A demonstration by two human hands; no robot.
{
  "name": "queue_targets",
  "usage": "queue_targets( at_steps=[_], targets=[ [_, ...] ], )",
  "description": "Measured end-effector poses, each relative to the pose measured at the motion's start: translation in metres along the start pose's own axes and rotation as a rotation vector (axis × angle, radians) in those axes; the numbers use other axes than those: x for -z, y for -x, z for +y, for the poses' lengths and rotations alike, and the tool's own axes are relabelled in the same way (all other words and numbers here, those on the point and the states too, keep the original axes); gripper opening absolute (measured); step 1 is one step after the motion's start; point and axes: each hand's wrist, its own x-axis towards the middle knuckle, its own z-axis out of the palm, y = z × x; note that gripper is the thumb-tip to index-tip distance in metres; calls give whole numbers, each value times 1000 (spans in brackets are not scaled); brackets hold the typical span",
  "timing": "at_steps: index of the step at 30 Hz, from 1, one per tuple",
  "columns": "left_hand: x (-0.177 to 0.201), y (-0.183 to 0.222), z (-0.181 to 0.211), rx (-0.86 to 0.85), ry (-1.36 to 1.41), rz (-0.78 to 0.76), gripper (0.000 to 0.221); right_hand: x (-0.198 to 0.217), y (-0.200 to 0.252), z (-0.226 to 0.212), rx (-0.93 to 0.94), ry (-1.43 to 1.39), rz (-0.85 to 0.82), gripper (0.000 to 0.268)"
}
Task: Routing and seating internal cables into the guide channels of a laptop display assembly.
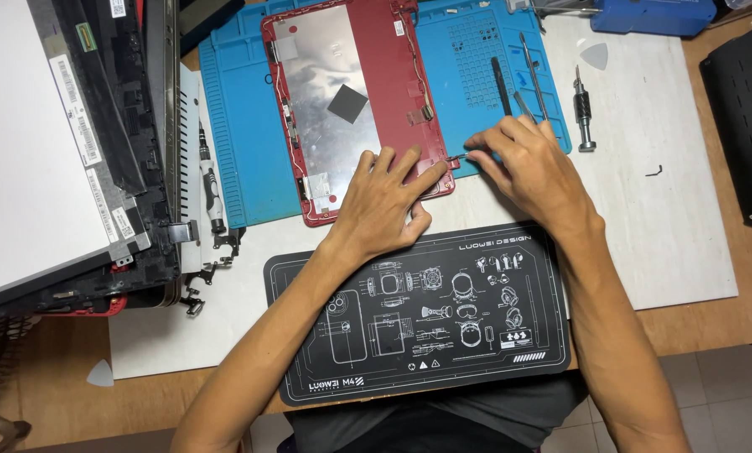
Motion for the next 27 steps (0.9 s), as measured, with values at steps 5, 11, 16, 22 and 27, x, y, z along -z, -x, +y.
queue_targets(
  at_steps=[5, 11, 16, 22, 27],
  targets=[
    [2, 0, 1, 17, 8, -14, 63, -6, 1, -2, 10, 147, 119, 2],
    [-1, 0, 3, 21, -10, -4, 63, -15, -2, 0, 24, 214, 172, 6],
    [-1, 0, 2, 19, 1, -1, 62, -17, -6, -7, 5, 47, 172, 3],
    [-2, 1, 3, 32, 12, 0, 61, -21, -10, -13, -7, -96, 143, 7],
    [2, -1, 4, 31, 4, -4, 61, -22, -11, -12, -38, -151, 121, 6]
  ],
)
